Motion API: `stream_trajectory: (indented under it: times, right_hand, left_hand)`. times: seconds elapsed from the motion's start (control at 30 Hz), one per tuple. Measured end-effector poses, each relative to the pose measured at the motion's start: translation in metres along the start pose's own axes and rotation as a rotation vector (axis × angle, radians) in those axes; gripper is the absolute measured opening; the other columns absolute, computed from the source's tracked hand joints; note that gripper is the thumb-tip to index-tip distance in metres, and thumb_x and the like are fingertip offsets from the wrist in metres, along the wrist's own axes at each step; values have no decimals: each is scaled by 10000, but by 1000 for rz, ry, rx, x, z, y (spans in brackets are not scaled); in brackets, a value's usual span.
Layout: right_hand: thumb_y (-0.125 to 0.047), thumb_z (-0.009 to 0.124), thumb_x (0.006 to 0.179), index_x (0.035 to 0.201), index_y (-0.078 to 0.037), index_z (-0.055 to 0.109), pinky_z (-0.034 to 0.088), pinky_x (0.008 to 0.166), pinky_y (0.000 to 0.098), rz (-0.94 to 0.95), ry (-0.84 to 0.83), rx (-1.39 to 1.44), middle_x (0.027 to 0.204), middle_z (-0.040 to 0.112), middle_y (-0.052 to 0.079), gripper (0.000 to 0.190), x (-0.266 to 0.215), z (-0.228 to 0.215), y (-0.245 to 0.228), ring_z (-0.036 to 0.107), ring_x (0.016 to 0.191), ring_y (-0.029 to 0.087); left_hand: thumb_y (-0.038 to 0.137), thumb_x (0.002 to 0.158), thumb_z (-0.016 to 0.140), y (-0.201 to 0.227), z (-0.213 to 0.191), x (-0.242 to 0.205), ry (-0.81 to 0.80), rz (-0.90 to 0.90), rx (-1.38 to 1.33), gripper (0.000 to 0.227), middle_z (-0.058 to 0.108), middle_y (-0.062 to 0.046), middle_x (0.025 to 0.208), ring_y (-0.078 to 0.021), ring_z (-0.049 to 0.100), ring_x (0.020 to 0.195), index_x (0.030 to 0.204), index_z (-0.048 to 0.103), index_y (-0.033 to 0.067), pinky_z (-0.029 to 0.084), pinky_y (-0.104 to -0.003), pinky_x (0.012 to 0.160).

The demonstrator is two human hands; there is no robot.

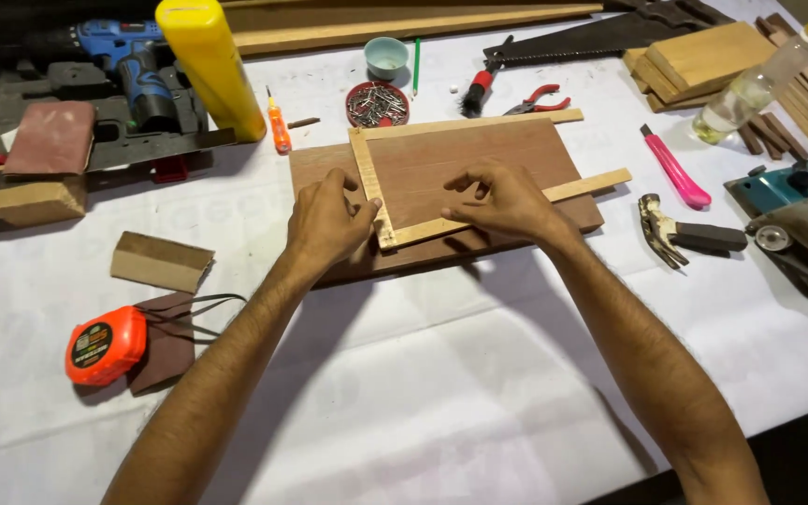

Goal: Measure and assemble wooden pieces to create a frame or structure.

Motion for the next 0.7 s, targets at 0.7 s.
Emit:
stream_trajectory:
  times: [0.7]
  right_hand:
    - [-381, 784, 872, 1148, -93, 770, 603, 775, 350, 193, 9, 111, 1035, 769, 92, 399, 34, -38, 135, 729, 903, 167]
  left_hand:
    - [492, 921, 706, 3, 10, 50, -54, -285, 321, 556, 662, -122, 649, -267, 681, 553, 1055, 579, -33, 568, -460, 511]
Point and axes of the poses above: each hand's wrist, its own x-axis towards the middle knuckle, its own z-axis out of the palm, y = z × x, the point moved 10 cm from there along x, towards the middle knuckle
